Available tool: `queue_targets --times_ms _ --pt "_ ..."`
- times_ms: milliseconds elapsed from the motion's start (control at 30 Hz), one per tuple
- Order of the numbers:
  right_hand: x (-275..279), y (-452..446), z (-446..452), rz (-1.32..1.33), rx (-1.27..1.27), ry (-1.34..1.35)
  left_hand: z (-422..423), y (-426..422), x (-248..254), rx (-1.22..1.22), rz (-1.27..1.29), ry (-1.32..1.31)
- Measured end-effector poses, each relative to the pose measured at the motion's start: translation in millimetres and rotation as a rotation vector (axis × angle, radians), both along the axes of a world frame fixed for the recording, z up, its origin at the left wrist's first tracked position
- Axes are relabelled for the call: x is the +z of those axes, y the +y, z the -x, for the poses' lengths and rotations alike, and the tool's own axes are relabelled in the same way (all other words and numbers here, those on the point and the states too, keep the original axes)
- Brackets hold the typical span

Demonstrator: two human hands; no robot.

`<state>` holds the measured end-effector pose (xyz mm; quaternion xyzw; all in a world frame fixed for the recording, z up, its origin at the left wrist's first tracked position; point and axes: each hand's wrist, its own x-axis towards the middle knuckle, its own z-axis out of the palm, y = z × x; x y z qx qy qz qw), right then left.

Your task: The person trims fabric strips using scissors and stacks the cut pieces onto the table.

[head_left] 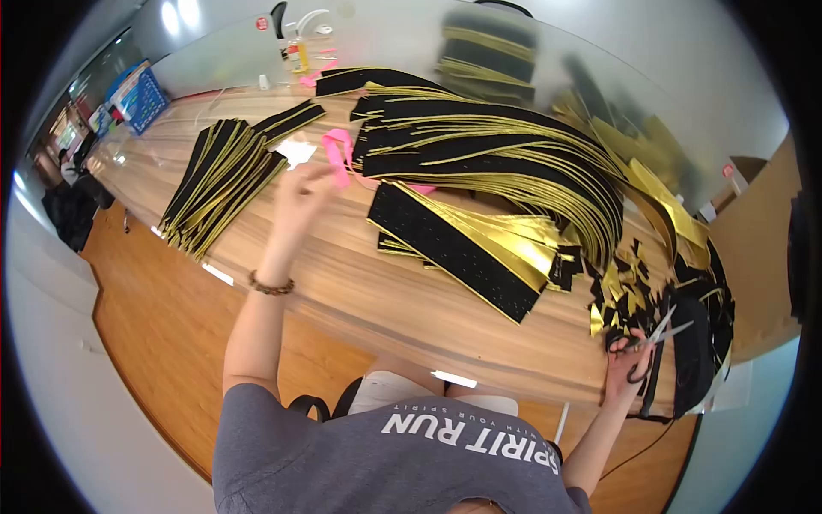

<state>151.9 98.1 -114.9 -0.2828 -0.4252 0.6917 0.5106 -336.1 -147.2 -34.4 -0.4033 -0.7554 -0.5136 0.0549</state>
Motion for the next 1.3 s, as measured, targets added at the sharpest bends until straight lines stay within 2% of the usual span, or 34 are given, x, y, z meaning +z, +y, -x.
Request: queue_targets --times_ms 67,200,300,367,433,467,500,567,633,667,733,833,900,967,1033,1100,1167,1300 --pt "0 -1 -1 -0.011 -0.033 -0.047 -30 29 -7 -0.013 0.084 0.58" --pt "8 -11 -7 -0.051 -0.08 -0.102 -51 54 -14 0.046 0.112 0.629" --pt "13 -18 -10 -0.065 -0.112 -0.086 -56 55 -11 -0.069 0.044 0.639" --pt "16 -26 -6 0.009 -0.16 -0.219 -79 42 0 -0.174 0.047 0.135" --pt "11 -36 6 -0.148 -0.066 -0.28 -95 35 16 -0.156 -0.07 -0.061" --pt "14 -45 16 -0.176 0.004 -0.26 -108 37 28 -0.311 -0.267 -0.066" --pt "19 -56 32 -0.204 0.072 -0.24 -126 41 40 -0.34 -0.412 -0.205" --pt "28 -78 66 -0.097 0.147 -0.127 -141 38 45 -0.27 -0.419 -0.212" --pt "35 -83 92 0.027 0.231 0.033 -143 34 23 -0.242 -0.404 -0.28" --pt "36 -81 100 0.021 0.204 0.043 -155 37 16 -0.304 -0.493 -0.403" --pt "35 -71 110 0.119 0.185 0.301 -181 43 6 -0.35 -0.591 -0.629" --pt "50 -58 104 0.211 0.058 0.287 -191 36 -31 -0.369 -0.527 -0.7" --pt "74 -56 97 0.184 0.049 0.327 -189 29 -35 -0.49 -0.334 -0.677" --pt "88 -54 91 -0.044 -0.02 0.279 -188 37 -22 -0.526 -0.252 -0.627" --pt "88 -51 84 -0.065 0.021 0.208 -198 56 1 -0.58 -0.151 -0.25" --pt "86 -53 85 -0.22 0.077 0.035 -210 78 20 -0.71 -0.104 -0.041" --pt "101 -65 92 -0.228 0.09 0.087 -234 100 37 -0.735 -0.196 0.05" --pt "106 -70 85 -0.291 0.039 -0.035 -271 118 41 -0.679 -0.182 0.07"
